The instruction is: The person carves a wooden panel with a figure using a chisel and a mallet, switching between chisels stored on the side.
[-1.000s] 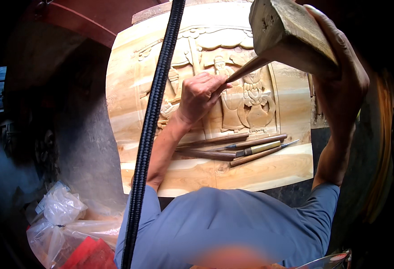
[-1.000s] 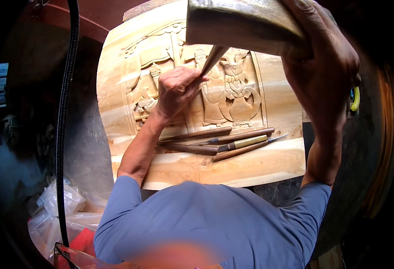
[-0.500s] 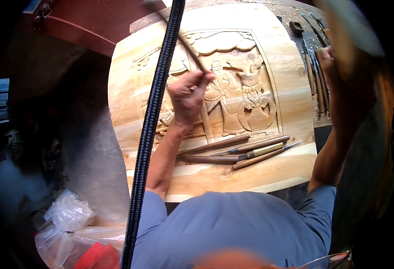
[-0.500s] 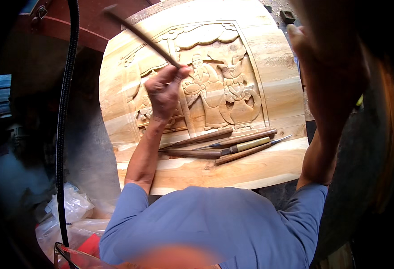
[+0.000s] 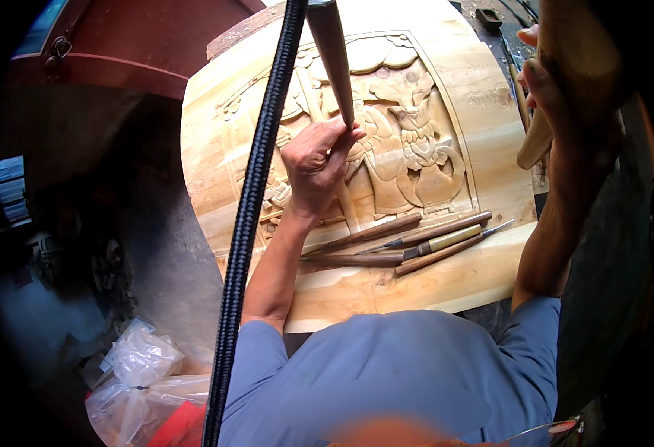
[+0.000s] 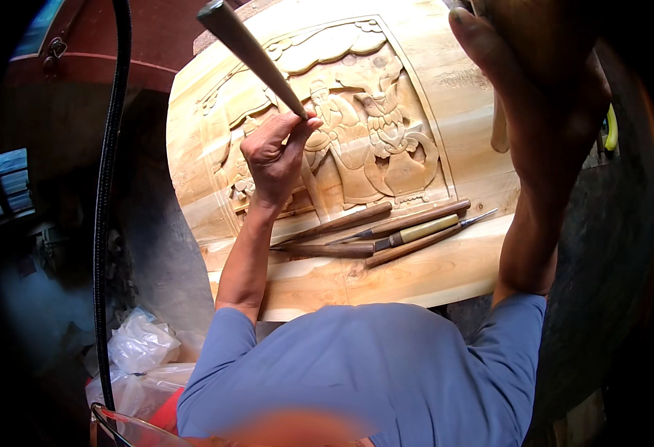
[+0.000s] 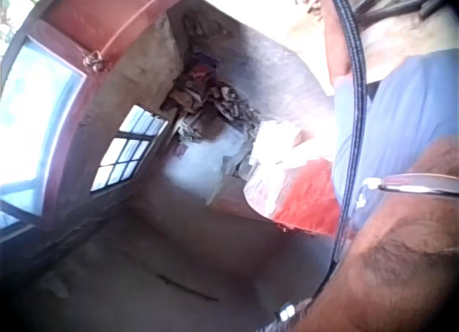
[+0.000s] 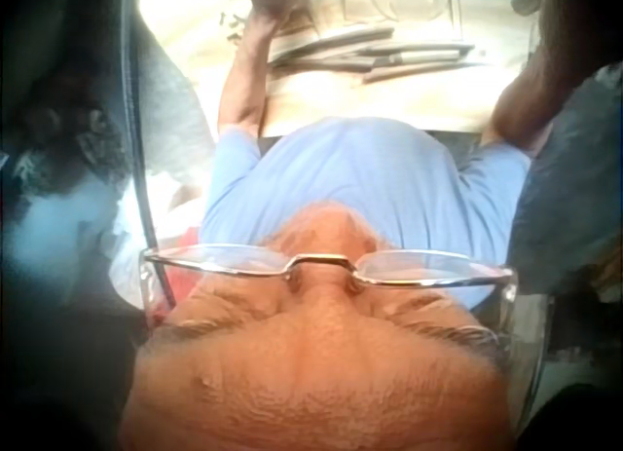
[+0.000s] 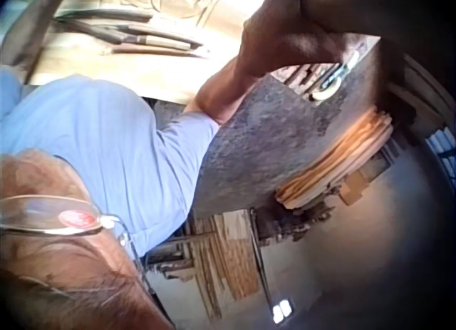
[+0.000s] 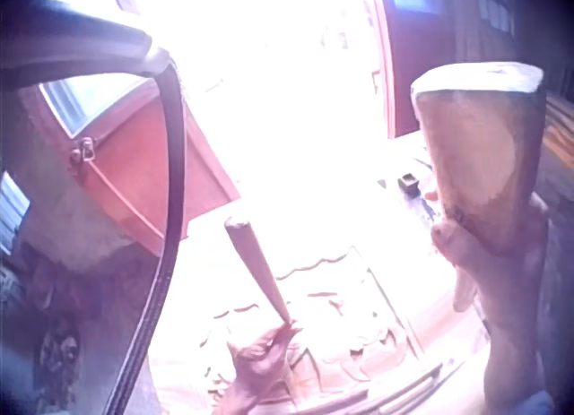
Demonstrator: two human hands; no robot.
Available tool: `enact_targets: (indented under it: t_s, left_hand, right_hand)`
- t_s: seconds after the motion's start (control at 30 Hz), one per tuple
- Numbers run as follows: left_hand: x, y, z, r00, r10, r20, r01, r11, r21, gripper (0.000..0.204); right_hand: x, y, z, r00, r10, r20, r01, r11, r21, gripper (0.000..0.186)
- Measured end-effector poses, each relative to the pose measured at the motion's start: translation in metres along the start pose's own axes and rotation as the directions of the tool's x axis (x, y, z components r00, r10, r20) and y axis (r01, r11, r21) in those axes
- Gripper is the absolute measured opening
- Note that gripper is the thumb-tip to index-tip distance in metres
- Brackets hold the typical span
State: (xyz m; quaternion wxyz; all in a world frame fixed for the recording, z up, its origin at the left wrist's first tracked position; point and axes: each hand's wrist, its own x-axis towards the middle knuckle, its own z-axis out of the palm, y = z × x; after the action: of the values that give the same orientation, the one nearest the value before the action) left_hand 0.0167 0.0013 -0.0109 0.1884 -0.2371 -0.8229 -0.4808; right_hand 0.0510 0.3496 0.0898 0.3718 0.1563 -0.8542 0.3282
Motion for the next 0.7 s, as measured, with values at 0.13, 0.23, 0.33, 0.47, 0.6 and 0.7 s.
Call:
enact_targets:
  t_s: [0.13,0.23,0.33,0.47,0.6,0.7]
  left_hand:
    - [-0.001,-0.003,0.002,0.999,-0.027,0.039,0.026,0.999,0.031,0.013]
    - [-0.002,-0.007,0.003,0.999,-0.017,0.035,0.016,1.000,0.009,0.012]
    - [-0.001,-0.008,0.007,0.999,0.036,0.034,-0.036,0.999,0.000,0.018]
    - [0.001,-0.005,0.009,0.999,0.020,0.029,-0.019,0.999,-0.031,0.017]
    - [-0.001,-0.008,0.006,0.999,0.021,0.033,-0.020,1.000,-0.023,0.017]
    - [0.000,-0.006,0.007,0.999,0.010,0.038,-0.008,0.999,-0.035,0.017]
  right_hand:
    - [-0.002,0.004,-0.002,0.995,-0.088,0.049,0.094,0.989,-0.115,0.032]
    - [-0.008,0.015,-0.006,0.984,-0.155,0.091,0.172,0.959,-0.224,0.032]
    - [-0.009,0.015,-0.006,0.990,-0.131,0.061,0.141,0.965,-0.223,0.031]
    - [0.001,-0.012,0.006,0.985,0.156,-0.071,-0.150,0.985,0.081,0.038]
    - [0.020,-0.053,0.037,0.927,0.300,-0.223,-0.194,0.896,0.399,0.042]
    - [0.022,-0.061,0.042,0.919,0.270,-0.288,-0.190,0.942,0.277,0.039]
